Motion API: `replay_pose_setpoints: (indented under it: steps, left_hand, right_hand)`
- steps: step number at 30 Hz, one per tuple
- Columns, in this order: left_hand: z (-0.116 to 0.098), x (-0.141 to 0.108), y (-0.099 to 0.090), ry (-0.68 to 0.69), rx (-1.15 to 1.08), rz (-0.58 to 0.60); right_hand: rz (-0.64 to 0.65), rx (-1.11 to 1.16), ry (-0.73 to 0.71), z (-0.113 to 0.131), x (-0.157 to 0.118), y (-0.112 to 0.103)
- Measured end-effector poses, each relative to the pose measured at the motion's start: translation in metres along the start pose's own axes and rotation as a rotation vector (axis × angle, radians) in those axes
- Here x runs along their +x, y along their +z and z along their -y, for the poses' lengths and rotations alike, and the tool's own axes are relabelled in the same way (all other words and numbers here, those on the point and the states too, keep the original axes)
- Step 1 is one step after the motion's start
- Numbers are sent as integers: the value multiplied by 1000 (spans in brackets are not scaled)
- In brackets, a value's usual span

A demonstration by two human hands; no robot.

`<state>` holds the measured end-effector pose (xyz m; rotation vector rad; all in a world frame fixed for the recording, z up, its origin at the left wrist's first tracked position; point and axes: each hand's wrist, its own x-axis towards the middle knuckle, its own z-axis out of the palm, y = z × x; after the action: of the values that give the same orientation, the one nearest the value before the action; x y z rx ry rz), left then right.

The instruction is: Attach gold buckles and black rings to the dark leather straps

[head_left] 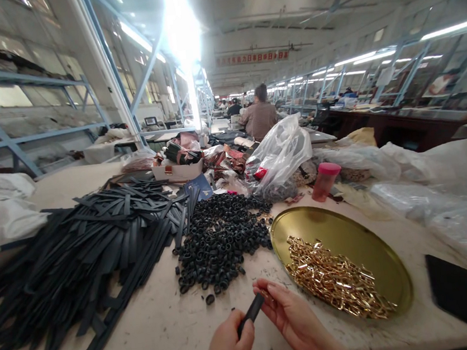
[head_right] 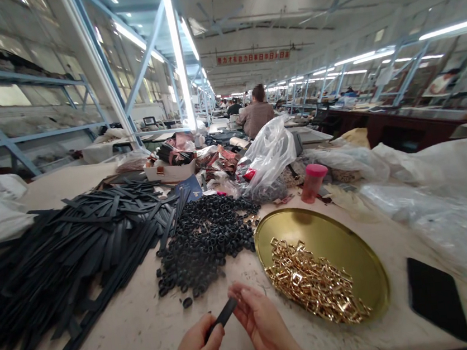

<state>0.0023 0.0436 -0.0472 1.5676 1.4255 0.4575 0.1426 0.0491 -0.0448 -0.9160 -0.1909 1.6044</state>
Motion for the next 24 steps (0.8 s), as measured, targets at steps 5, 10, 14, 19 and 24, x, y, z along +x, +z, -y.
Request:
replay_pose_setpoints:
  steps: [5, 10, 14, 19, 24]
  left_hand:
    - [-10, 5, 6, 52, -34, -22]
    - [-19, -1, 5, 121, -148, 72]
    - [-19, -7, 1, 119, -200, 87]
    - [-9, -8, 6, 63, -309, 106]
    - [-6, -9, 9, 46, -425, 139]
  right_hand:
    - [9, -77, -61, -17, -6, 7]
    - [-22, -200, -145, -27, -9, 5]
    - [16, -373, -194, -25, -12, -3]
    - [58, -503, -237, -23, -15, -12]
    - [33, -619, -299, -24, -21, -12]
